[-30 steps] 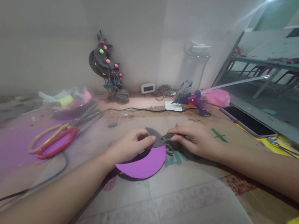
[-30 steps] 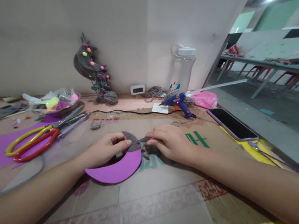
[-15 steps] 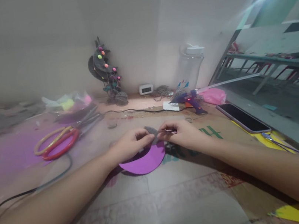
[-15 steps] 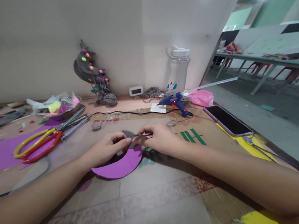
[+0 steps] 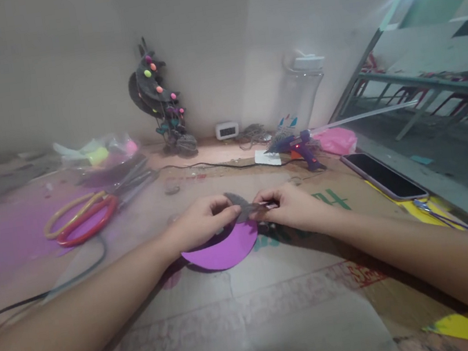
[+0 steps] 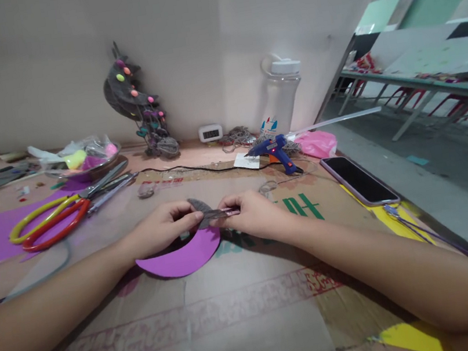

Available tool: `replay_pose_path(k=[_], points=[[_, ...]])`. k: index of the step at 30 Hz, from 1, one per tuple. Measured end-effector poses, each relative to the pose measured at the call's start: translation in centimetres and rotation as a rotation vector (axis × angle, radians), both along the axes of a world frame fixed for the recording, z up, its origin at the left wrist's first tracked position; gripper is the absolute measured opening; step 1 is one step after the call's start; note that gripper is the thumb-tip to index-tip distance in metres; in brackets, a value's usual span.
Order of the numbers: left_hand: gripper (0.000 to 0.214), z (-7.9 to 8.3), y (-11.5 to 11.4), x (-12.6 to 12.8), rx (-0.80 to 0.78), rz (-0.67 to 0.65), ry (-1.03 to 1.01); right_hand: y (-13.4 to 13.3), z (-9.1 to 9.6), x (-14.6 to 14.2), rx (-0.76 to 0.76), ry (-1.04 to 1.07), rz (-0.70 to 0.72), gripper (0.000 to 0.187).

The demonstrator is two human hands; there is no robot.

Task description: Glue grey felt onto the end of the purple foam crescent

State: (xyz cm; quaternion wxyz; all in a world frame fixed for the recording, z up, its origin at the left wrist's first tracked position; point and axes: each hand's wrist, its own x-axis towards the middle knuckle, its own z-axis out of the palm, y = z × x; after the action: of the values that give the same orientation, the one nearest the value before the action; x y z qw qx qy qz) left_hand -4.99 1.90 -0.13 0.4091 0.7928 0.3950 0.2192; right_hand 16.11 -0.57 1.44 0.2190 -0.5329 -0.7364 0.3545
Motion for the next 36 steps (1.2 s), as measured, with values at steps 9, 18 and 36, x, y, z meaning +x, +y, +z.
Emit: replay_pose_path(k=[9,18,36], points=[[0.036,0.2,-0.1,0.0,-0.039,0.02,-0.009,0.4,-0.4,0.5,0.181,0.146,-0.068,0.021],[0.037,0.1,0.0,0.0,-0.076,0.021,-0.04,0.4,0.1,1.1,0.273,0.06,-0.09,0.022],[0.035,0.1,0.0,0.1,-0.032,0.004,-0.023,-0.1,-0.9,-0.1,0.119,0.059,-0.035,0.02]])
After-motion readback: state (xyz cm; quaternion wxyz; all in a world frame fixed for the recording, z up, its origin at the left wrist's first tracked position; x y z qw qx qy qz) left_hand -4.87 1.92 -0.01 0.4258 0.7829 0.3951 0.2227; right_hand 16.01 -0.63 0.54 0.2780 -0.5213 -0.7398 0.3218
